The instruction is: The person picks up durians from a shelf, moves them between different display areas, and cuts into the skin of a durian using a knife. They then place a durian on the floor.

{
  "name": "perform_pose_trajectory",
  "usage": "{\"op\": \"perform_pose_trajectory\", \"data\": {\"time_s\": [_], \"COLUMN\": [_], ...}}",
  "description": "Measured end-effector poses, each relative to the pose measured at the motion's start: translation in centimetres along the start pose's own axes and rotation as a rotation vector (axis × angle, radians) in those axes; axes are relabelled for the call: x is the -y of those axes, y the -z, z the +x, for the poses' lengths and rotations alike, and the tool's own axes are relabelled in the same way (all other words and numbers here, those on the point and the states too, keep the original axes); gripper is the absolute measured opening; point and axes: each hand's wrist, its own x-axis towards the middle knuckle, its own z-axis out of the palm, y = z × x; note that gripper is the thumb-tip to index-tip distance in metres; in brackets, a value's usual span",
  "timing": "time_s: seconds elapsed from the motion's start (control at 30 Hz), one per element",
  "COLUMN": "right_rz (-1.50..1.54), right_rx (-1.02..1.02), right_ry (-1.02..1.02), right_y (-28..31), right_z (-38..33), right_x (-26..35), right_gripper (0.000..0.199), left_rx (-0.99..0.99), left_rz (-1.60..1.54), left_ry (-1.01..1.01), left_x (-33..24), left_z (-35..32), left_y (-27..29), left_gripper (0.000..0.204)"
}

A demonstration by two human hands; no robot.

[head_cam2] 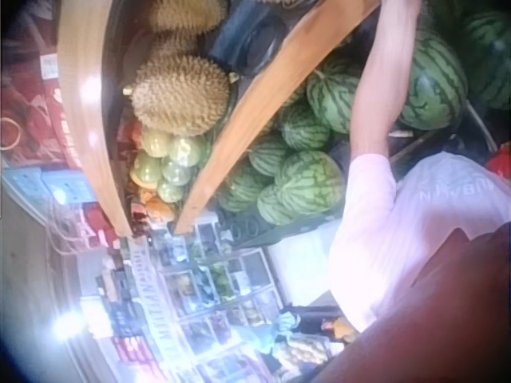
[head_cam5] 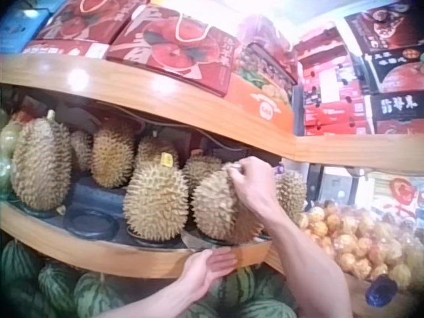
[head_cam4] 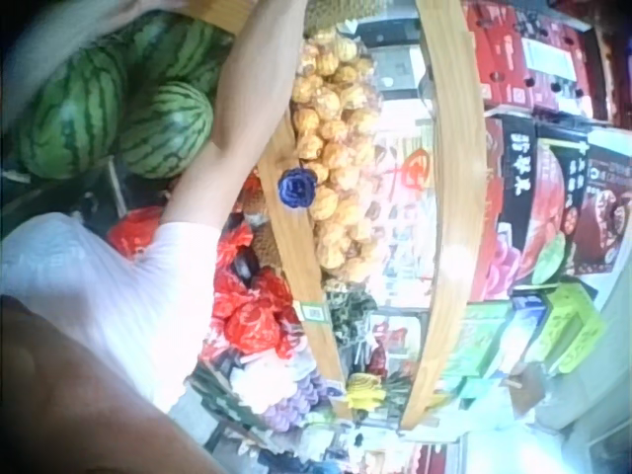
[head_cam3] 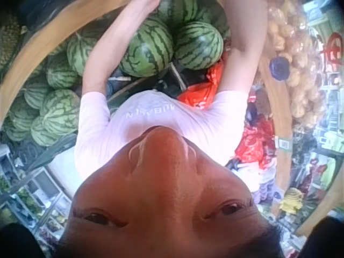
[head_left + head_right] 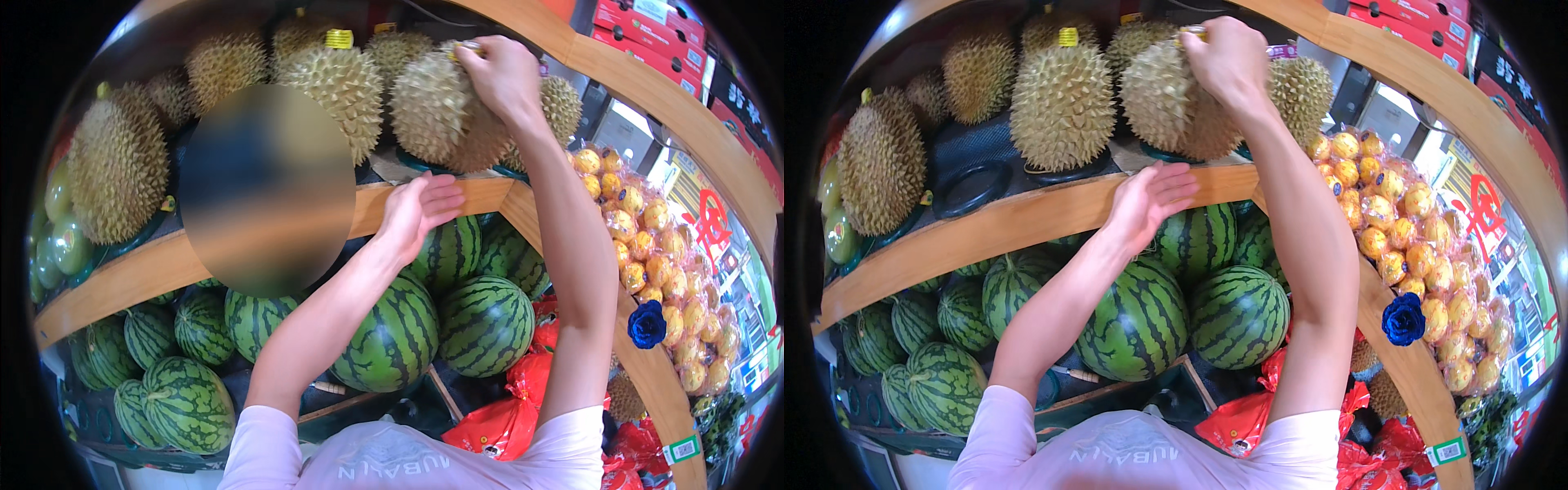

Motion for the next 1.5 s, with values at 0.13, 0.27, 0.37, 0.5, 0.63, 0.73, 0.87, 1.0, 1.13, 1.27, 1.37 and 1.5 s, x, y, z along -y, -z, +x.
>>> {"op": "perform_pose_trajectory", "data": {"time_s": [0.13, 0.27, 0.37, 0.5, 0.63, 0.73, 0.87, 1.0, 1.13, 1.27, 1.37, 1.5], "right_rz": [0.137, 0.131, 0.144, 0.138, 0.107, 0.051, -0.075, -0.179, -0.125, -0.236, -0.22, -0.29], "right_rx": [-0.348, -0.436, -0.456, -0.558, -0.642, -0.704, -0.751, -0.768, -0.718, -0.503, -0.43, -0.31], "right_ry": [0.252, 0.287, 0.232, 0.283, 0.294, 0.266, 0.253, 0.218, 0.037, -0.009, -0.054, -0.125], "right_y": [1.4, 2.8, 2.5, 1.7, 1.0, 1.5, 2.7, 5.1, 6.5, 9.1, 10.0, 13.8], "right_z": [-5.7, -11.0, -15.2, -20.3, -23.4, -25.7, -30.7, -36.4, -42.2, -48.3, -51.0, -55.1], "right_x": [0.0, -0.5, 0.2, -1.9, -3.2, -3.3, -2.6, 1.3, 6.5, 10.2, 13.9, 17.6], "right_gripper": [0.028, 0.02, 0.026, 0.024, 0.027, 0.027, 0.038, 0.025, 0.038, 0.051, 0.051, 0.052], "left_rx": [-0.115, -0.137, 0.143, 0.384, 0.443, 0.448, 0.464, 0.463, 0.459, 0.455, 0.427, 0.39], "left_rz": [-0.527, -0.58, -0.677, -0.78, -0.795, -0.812, -0.869, -0.904, -0.925, -0.959, -0.935, -0.936], "left_ry": [0.145, 0.243, 0.005, -0.142, -0.173, -0.124, -0.091, -0.031, 0.035, 0.129, 0.16, 0.24], "left_x": [1.6, 4.4, 3.6, 4.9, 6.4, 6.3, 7.2, 8.5, 9.5, 10.9, 9.7, 10.5], "left_z": [2.4, 3.8, 2.9, 2.7, 2.3, 1.2, -1.5, -5.2, -10.0, -13.9, -17.4, -22.1], "left_y": [-1.1, -1.8, -1.8, -3.1, -2.8, -2.9, -2.9, -2.4, -1.8, -1.3, -0.1, 0.5], "left_gripper": [0.064, 0.065, 0.063, 0.066, 0.065, 0.062, 0.061, 0.061, 0.06, 0.06, 0.06, 0.06]}}
